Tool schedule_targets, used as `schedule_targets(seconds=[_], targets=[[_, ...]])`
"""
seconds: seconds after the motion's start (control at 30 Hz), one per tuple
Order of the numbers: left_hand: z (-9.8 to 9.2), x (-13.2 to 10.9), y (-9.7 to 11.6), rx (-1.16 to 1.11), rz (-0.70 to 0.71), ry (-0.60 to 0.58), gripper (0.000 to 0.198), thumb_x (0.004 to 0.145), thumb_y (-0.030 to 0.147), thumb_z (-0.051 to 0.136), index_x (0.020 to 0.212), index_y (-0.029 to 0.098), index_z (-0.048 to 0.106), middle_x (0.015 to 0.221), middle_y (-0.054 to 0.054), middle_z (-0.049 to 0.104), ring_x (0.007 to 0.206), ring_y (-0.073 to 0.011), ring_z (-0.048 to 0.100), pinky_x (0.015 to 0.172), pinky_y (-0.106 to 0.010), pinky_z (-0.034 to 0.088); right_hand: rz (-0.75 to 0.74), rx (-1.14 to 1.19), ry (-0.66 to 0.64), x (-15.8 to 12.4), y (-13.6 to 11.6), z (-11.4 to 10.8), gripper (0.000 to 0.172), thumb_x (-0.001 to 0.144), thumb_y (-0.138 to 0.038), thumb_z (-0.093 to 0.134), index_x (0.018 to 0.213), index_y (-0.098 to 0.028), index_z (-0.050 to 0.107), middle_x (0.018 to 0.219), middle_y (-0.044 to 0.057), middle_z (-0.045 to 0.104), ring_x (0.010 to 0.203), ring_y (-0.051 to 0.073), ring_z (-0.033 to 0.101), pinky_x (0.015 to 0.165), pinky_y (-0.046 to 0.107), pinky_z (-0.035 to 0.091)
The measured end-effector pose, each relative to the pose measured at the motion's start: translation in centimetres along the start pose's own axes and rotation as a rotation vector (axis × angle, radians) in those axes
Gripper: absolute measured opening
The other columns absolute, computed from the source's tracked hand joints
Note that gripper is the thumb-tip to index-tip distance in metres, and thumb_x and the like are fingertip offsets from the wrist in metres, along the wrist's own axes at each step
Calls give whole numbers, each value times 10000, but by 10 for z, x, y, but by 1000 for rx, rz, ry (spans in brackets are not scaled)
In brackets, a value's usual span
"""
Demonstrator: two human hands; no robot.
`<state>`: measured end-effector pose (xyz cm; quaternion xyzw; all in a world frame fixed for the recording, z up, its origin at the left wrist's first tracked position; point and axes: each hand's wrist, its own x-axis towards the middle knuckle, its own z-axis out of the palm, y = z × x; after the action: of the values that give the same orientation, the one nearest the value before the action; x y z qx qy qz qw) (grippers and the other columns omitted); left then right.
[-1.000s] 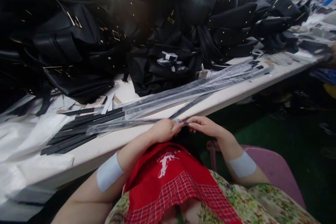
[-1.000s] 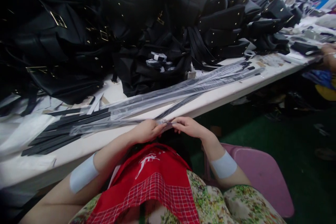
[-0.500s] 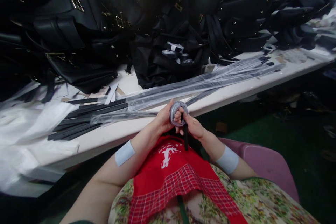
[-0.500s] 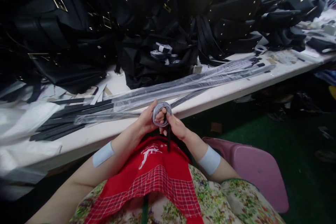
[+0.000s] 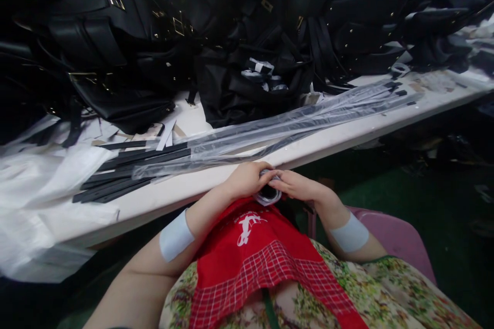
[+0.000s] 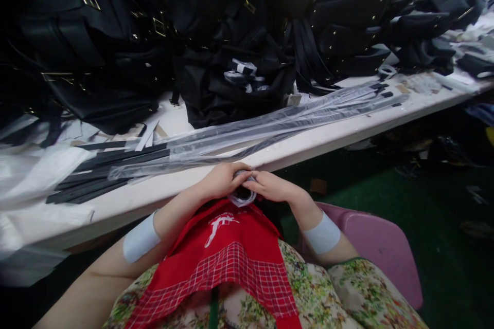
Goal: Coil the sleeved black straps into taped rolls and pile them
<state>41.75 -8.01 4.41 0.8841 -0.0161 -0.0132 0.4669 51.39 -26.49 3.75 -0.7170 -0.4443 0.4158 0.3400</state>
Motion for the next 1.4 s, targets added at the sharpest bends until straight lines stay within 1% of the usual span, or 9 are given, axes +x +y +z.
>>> schedule_targets(seconds=[0.1, 0.27, 0.37, 0.47, 0.6, 0.7, 0.87, 1.0, 1.4], targets=[[-2, 2, 5, -75, -59, 174, 320, 911, 414, 496, 968, 193, 721, 943, -55, 750, 865, -216, 674, 803, -294, 488, -60, 103, 263, 9, 0, 11, 393, 930, -506, 486, 1054, -149, 591, 696, -4, 616, 563, 133, 548, 541, 240, 434], [17, 3, 2, -338, -220, 762, 410, 931, 497, 437, 916, 168, 681, 841, -55, 712, 790, -195, 643, 739, -289, 498, -176, 274, 684, 29, -7, 55, 396, 943, -503, 458, 1137, -166, 533, 989, 81, 680, 848, 200, 639, 720, 290, 513], [33, -2, -5, -428, -288, 894, 449, 937, 541, 399, 846, 169, 634, 753, -36, 662, 698, -176, 600, 676, -280, 488, -148, 204, 837, 34, -12, 63, 344, 925, -466, 504, 1085, -164, 542, 957, 91, 688, 869, 218, 646, 777, 311, 510], [36, -13, -10, -412, -274, 777, 449, 957, 517, 367, 873, 166, 633, 811, -51, 680, 756, -189, 617, 730, -300, 500, -110, 48, 664, 26, -14, 37, 324, 905, -457, 541, 1030, -160, 581, 933, 84, 693, 847, 216, 641, 792, 319, 498], [23, -32, -3, -291, -88, 259, 391, 960, 449, 415, 1142, 172, 622, 1094, -93, 707, 1008, -231, 649, 919, -355, 495, -147, -104, 95, 8, -13, -9, 333, 900, -421, 561, 1089, -154, 628, 1042, 85, 698, 924, 222, 633, 850, 328, 480], [22, -44, 6, -134, 7, 35, 520, 926, 386, 507, 1398, 185, 426, 1388, -136, 559, 1235, -269, 557, 1065, -416, 415, -172, -144, -133, 5, -11, -11, 331, 844, -346, 622, 1104, -144, 651, 1082, 97, 697, 944, 238, 629, 864, 333, 472], [38, -70, 0, -83, -87, 10, 507, 941, 307, 469, 1427, 195, 373, 1386, -128, 563, 1196, -257, 593, 1034, -411, 446, -49, -72, -146, 9, -4, 30, 262, 815, -339, 642, 939, -113, 693, 866, 57, 710, 779, 212, 641, 720, 284, 480], [39, -90, -14, -191, -117, 78, 335, 963, 288, 424, 1260, 196, 549, 1248, -94, 654, 1107, -211, 630, 999, -348, 464, -61, 140, -93, 7, 3, 53, 426, 809, -437, 667, 1095, -122, 654, 1007, 61, 699, 899, 217, 633, 811, 301, 481], [4, -108, -28, -194, -165, 47, 294, 964, 302, 419, 991, 170, 680, 949, -52, 718, 881, -173, 639, 833, -256, 485, -84, -44, -347, 45, -43, 57, 353, 888, -408, 566, 1137, -174, 654, 1116, 77, 693, 999, 244, 629, 920, 344, 463]])
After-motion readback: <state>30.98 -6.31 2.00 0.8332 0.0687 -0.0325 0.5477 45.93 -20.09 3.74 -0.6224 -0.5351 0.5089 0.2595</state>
